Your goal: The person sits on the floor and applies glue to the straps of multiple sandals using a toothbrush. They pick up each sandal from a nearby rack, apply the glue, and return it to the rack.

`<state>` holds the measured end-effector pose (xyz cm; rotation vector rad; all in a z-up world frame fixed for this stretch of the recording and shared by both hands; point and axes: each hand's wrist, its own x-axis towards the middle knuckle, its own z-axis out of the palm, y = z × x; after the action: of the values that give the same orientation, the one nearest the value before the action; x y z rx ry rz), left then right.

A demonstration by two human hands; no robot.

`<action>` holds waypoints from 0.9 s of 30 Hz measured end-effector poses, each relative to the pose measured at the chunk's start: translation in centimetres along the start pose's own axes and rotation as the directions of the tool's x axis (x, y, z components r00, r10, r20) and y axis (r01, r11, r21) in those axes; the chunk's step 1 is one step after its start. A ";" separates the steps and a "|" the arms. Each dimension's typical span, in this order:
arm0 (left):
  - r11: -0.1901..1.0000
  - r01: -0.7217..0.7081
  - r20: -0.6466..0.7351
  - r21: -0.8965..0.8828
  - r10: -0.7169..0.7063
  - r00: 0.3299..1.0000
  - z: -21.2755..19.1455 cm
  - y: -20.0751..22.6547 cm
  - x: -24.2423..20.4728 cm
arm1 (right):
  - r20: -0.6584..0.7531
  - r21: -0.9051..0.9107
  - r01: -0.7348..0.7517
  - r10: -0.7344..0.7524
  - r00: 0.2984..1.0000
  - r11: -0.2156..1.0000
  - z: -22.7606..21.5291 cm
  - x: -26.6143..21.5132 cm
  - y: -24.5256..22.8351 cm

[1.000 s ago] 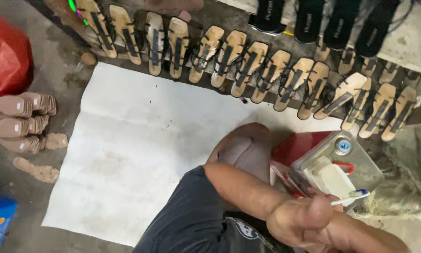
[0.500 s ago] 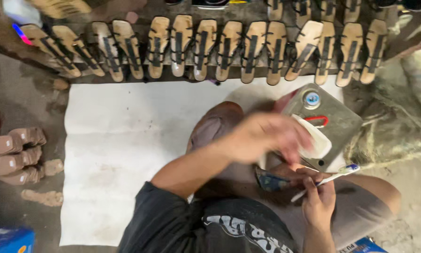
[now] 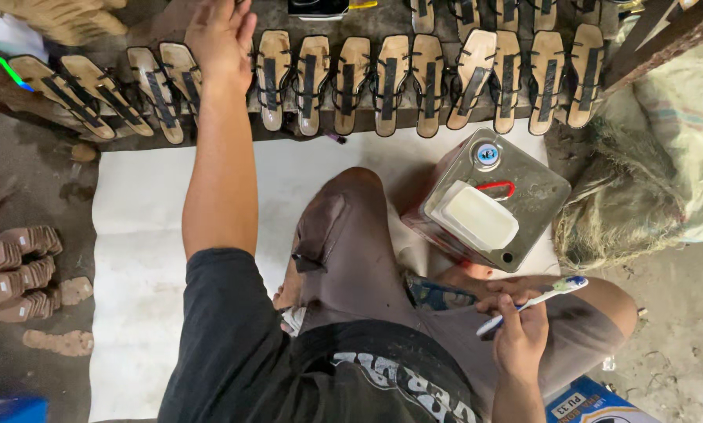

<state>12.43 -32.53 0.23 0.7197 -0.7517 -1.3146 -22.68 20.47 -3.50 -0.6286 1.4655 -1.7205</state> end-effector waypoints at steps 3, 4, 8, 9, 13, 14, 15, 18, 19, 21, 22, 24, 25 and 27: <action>0.997 -0.075 -0.097 0.027 0.078 0.992 0.6 0.1 -3.3 | 0.025 0.030 0.003 -0.004 1.000 1.000 1.1 0.2 -0.4; 0.993 -0.111 -0.113 0.048 0.116 0.987 1.2 -0.4 -5.8 | 0.048 0.014 0.014 -0.015 0.999 1.000 1.6 0.4 -0.7; 0.932 0.343 0.002 -0.117 -0.345 0.939 4.5 -4.9 -20.9 | 0.175 -0.049 0.062 -0.053 0.983 0.997 5.4 2.8 -1.6; 0.848 0.506 0.122 -0.158 -0.492 0.862 5.4 -6.5 -25.4 | 0.199 -0.007 0.051 -0.048 0.979 0.999 6.3 3.2 -1.8; 0.500 0.843 0.474 -0.196 -0.705 0.528 7.6 -9.8 -38.7 | 0.327 0.268 0.019 -0.109 0.939 0.963 9.6 4.8 -2.5; 0.447 0.875 0.498 -0.188 -0.724 0.477 7.7 -10.0 -40.3 | 0.324 0.299 -0.023 -0.079 0.943 0.954 9.8 4.7 -2.9; 0.403 0.898 0.524 -0.176 -0.734 0.432 7.6 -10.1 -40.8 | 0.327 0.336 -0.056 -0.060 0.943 0.940 9.9 4.7 -3.1; 0.377 0.905 0.556 0.197 -0.803 0.213 7.1 -10.0 -39.1 | 0.272 0.189 -0.104 0.050 0.961 0.977 8.7 3.8 -3.9; 0.381 0.850 0.541 0.364 -0.830 0.140 6.9 -9.9 -37.5 | 0.278 0.142 -0.087 0.044 0.959 0.986 8.0 3.4 -4.1; 0.597 0.731 0.476 0.332 -0.775 0.417 7.0 -9.7 -34.3 | 0.298 0.050 -0.057 0.040 0.954 0.997 6.5 2.6 -4.1; 0.616 0.752 0.501 0.235 -0.740 0.449 6.7 -9.0 -32.7 | 0.315 -0.059 -0.014 0.032 0.949 0.998 5.7 2.3 -4.1; 0.725 0.671 0.586 0.157 -0.615 0.528 6.9 -7.8 -30.7 | 0.353 -0.263 0.064 0.034 0.935 0.963 4.6 1.2 -3.8; 0.812 0.561 0.652 0.162 -0.515 0.557 7.5 -7.5 -30.4 | 0.326 -0.380 0.040 0.093 0.941 0.924 4.4 0.7 -3.5; 0.858 0.466 0.687 0.218 -0.474 0.551 8.5 -6.8 -30.5 | 0.256 -0.596 -0.012 0.204 0.945 0.803 4.1 -0.3 -3.1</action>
<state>-1.40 -3.40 -2.68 0.3846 -1.2552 -2.1622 -20.08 18.45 0.46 -1.0621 1.7635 -0.9919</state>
